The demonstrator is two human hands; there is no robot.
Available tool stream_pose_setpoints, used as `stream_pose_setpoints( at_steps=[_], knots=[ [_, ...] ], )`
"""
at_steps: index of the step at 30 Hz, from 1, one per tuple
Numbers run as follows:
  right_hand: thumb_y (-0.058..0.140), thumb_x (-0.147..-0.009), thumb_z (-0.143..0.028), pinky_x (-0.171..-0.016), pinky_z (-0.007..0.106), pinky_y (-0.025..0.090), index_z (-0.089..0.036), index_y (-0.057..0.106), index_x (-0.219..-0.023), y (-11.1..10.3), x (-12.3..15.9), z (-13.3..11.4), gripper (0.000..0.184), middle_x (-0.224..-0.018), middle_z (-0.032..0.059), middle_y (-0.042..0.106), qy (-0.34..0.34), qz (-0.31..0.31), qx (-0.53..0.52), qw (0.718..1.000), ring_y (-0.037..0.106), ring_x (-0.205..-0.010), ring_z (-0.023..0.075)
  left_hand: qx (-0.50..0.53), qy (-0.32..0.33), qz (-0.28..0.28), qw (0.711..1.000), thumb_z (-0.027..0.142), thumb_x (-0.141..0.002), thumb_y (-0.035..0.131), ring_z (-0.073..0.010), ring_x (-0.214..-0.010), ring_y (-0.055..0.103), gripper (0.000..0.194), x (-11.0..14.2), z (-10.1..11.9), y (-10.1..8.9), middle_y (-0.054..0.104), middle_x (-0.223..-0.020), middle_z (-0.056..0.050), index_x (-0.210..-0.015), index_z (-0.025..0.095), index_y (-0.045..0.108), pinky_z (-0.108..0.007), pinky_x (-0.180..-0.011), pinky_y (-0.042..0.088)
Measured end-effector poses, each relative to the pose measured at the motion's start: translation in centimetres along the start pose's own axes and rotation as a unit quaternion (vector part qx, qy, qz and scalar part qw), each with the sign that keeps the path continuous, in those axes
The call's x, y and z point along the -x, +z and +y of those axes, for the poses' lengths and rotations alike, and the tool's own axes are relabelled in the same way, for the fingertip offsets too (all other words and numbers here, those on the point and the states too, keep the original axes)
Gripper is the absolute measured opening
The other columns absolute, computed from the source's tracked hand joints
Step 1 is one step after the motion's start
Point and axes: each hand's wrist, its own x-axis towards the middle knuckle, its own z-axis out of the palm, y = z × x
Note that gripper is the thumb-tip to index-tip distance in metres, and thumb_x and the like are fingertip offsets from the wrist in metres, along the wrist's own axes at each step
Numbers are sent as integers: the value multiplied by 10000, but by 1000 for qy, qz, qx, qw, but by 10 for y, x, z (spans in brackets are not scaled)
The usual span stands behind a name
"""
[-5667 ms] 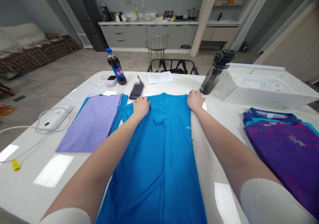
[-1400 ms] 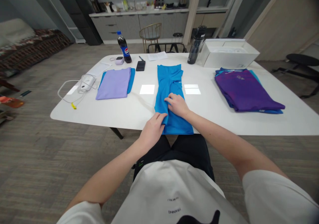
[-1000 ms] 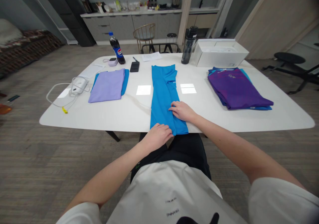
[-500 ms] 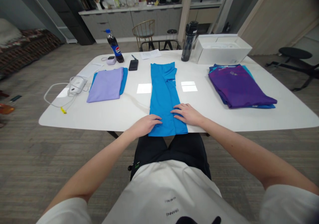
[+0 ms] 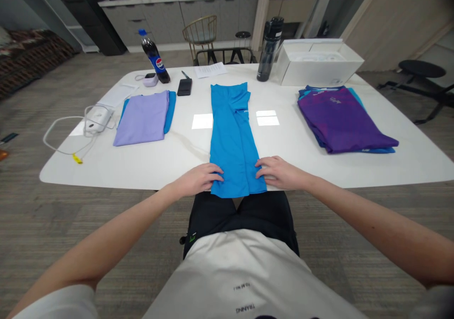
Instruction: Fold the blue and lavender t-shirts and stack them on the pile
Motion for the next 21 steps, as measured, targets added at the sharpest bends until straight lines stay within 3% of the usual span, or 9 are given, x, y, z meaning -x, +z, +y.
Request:
stream_pose_setpoints(
  at_steps=[3, 6, 9, 12, 14, 16, 18, 21],
  knots=[
    [540, -979, -274, -1001, 424, 429, -252, 727, -1039, -4, -8, -6, 198, -1209, 97, 680, 23, 16, -65, 998, 607, -1163, 261, 65, -32, 45, 996, 203, -969, 519, -220, -1155, 644, 240, -11, 1, -3, 721, -1194, -73, -1055, 230, 742, -367, -1048, 484],
    [513, -958, -251, -910, 372, 478, -219, 691, -1070, -19, -27, -1, 213, -1091, 82, 711, 81, 90, -177, 977, 640, -1007, 226, 164, -108, 144, 970, 237, -954, 540, -200, -1030, 673, 207, -33, -2, -17, 743, -1082, -42, -1045, 213, 724, -330, -960, 510],
    [545, -920, -294, -808, 326, 493, -199, 658, -1018, -39, -59, 24, 177, -975, 54, 704, 143, 215, -276, 926, 624, -881, 194, 268, -182, 293, 900, 390, -938, 601, -207, -951, 667, 237, -70, -23, -35, 741, -985, -30, -984, 189, 718, -324, -888, 522],
    [622, -873, -353, -739, 293, 492, -184, 645, -1016, -50, -100, 66, 223, -914, 36, 698, 207, 287, -345, 869, 606, -794, 165, 397, -224, 404, 793, 435, -861, 679, -234, -982, 679, 298, -111, -65, -48, 753, -1012, -46, -1007, 178, 715, -365, -918, 531],
    [705, -821, -378, -707, 284, 491, -172, 673, -1032, -50, -125, 93, 297, -904, 40, 712, 292, 267, -344, 851, 613, -765, 164, 490, -292, 373, 732, 367, -747, 767, -265, -962, 704, 307, -132, -95, -51, 766, -962, -76, -969, 162, 718, -413, -917, 549],
    [776, -779, -432, -710, 290, 488, -157, 717, -1000, -46, -144, 113, 358, -894, 61, 726, 373, 221, -273, 859, 638, -783, 191, 529, -368, 326, 691, 283, -647, 818, -301, -953, 719, 315, -147, -117, -51, 771, -917, -112, -912, 144, 719, -454, -912, 560],
    [785, -789, -451, -745, 301, 487, -150, 750, -952, -41, -155, 125, 344, -905, 87, 740, 416, 181, -170, 875, 667, -838, 228, 507, -421, 311, 685, 235, -618, 827, -331, -969, 721, 291, -156, -131, -50, 772, -909, -134, -866, 133, 715, -484, -924, 560],
    [729, -858, -374, -811, 314, 484, -160, 770, -964, -41, -160, 129, 242, -988, 110, 757, 404, 171, -75, 896, 686, -935, 258, 458, -415, 325, 716, 254, -677, 809, -345, -1024, 714, 252, -162, -135, -54, 778, -951, -130, -884, 139, 722, -516, -976, 541]
  ],
)
